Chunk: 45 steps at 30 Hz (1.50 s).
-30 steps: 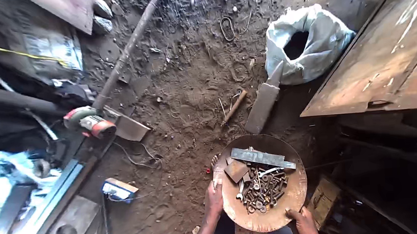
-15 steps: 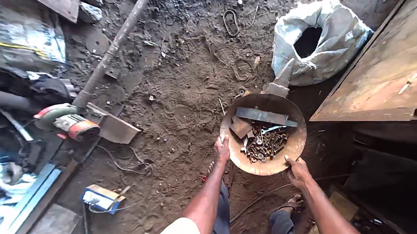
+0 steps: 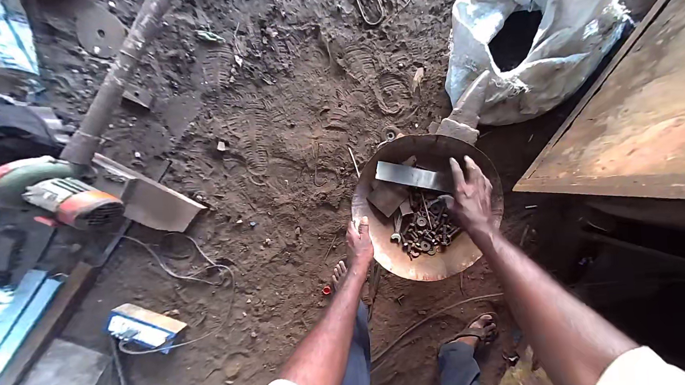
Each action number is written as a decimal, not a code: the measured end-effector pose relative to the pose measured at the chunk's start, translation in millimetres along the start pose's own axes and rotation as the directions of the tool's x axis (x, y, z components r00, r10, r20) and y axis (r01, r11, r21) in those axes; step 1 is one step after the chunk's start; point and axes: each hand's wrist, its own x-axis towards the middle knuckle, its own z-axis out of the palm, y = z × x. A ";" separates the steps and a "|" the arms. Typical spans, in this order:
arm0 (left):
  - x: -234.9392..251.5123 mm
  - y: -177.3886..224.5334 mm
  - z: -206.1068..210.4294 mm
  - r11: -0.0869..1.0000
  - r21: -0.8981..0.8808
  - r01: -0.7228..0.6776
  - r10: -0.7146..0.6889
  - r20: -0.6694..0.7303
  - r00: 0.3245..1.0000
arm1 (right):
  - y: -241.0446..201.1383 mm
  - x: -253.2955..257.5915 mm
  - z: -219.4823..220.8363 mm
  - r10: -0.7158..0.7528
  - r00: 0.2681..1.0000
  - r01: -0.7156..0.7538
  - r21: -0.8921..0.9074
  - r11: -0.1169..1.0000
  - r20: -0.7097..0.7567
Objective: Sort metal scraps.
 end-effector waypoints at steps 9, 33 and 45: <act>-8.6 -6.2 -13.1 0.999 -0.053 -0.009 0.016 0.137 0.990 | -28.0 -39.5 22.0 -0.067 0.992 0.083 -0.164 0.983 0.103; -91.5 -12.0 -31.4 0.963 -0.161 0.215 -0.167 0.271 0.948 | -36.8 -8.6 46.9 0.158 0.975 -0.149 -0.065 0.987 0.158; -98.0 -9.4 -33.9 0.934 -0.265 0.239 -0.147 0.324 0.935 | -51.4 -108.7 61.8 0.056 0.971 -0.045 -0.056 0.997 0.233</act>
